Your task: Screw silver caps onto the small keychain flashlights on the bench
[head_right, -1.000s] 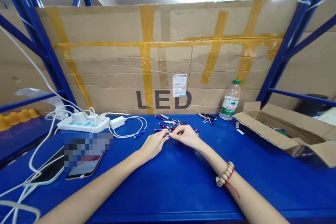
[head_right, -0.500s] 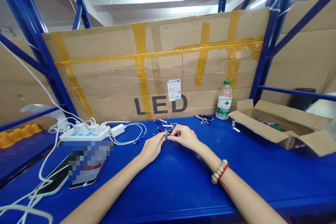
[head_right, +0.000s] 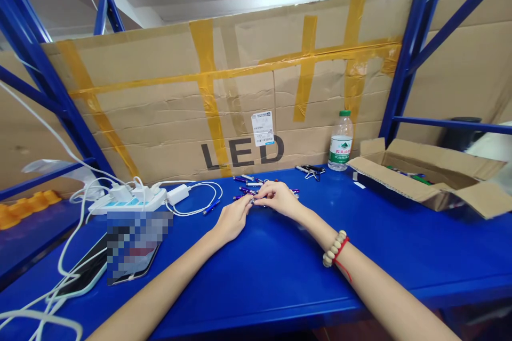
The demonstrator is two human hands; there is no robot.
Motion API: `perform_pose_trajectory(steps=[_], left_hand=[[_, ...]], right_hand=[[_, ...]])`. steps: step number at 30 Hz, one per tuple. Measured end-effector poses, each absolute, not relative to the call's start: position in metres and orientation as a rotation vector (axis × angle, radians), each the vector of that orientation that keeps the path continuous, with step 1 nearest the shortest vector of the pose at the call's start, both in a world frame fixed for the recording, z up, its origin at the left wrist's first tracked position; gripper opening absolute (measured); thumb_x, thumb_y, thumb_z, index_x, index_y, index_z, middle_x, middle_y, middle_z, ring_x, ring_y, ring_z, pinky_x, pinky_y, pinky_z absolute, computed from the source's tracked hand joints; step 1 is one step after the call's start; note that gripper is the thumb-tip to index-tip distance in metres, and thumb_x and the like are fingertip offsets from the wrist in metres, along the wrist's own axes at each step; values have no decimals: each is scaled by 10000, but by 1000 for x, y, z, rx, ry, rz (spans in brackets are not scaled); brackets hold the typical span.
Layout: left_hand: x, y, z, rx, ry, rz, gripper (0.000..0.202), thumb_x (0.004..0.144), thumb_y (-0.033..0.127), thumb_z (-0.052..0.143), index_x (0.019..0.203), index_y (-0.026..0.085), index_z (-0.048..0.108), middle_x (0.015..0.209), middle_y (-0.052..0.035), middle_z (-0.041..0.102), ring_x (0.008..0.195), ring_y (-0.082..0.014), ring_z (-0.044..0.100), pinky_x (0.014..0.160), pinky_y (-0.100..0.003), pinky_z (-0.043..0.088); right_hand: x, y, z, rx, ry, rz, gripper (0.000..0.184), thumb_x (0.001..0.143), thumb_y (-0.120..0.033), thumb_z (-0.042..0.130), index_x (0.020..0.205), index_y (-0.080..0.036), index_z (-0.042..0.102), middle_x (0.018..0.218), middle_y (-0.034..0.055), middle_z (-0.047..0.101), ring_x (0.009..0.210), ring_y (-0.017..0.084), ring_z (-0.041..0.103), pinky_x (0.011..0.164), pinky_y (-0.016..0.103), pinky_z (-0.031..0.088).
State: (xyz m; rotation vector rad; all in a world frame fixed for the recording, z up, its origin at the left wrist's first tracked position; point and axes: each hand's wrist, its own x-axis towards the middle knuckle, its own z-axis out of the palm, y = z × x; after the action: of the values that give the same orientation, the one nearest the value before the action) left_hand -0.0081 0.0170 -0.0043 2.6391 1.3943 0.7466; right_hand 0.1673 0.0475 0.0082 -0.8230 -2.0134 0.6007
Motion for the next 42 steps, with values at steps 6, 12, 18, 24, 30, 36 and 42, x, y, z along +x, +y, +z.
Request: perform_pose_trajectory(steps=[6,12,18,24,30,36,42], left_hand=[[-11,17,-3,2650,1327,659,189,898,194,292,966,210,468,961,-30,620,857,-168,597,686,-252,450],[-13,15,-1,2627,1275,598,185,896,198,306,1016,230,443,903,-9,623,827,-168,598,687,-252,440],[-15,15,-3,2610,1215,629,166,902,218,310,1029,224,417,955,-25,624,858,-181,605,695,-260,444],[-15,16,-6,2587,1206,691,129,898,220,329,1011,222,391,1040,-40,613,930,-198,597,716,-273,455],[-13,18,-9,2642,1272,749,106,882,197,358,963,210,426,1023,-46,625,942,-200,597,738,-283,469],[-11,17,-8,2653,1300,823,109,872,175,380,958,207,438,1077,-42,616,983,-191,584,782,-284,473],[-11,14,-3,2672,1313,807,90,866,169,396,933,215,434,1045,-15,628,963,-188,592,750,-273,473]], right_hand=[[165,48,5,-800,-1939,742,243,595,-406,706,563,-168,667,635,35,608,618,143,562,589,271,448],[166,47,2,-798,-1947,744,250,580,-419,711,544,-175,663,619,30,599,607,143,557,589,279,449],[164,43,2,-839,-1961,713,263,593,-412,701,530,-164,641,619,35,593,594,144,550,571,277,435],[162,40,4,-951,-1977,665,266,628,-406,661,537,-158,631,614,36,592,562,132,523,535,264,416],[159,41,4,-1077,-1913,811,261,600,-397,655,541,-144,623,585,28,602,528,124,509,511,250,406],[158,43,2,-1169,-1825,931,284,584,-405,658,563,-124,632,472,1,547,425,86,433,426,223,332],[159,44,4,-1149,-1833,974,313,600,-431,656,570,-121,627,460,-5,524,428,83,436,436,220,331]])
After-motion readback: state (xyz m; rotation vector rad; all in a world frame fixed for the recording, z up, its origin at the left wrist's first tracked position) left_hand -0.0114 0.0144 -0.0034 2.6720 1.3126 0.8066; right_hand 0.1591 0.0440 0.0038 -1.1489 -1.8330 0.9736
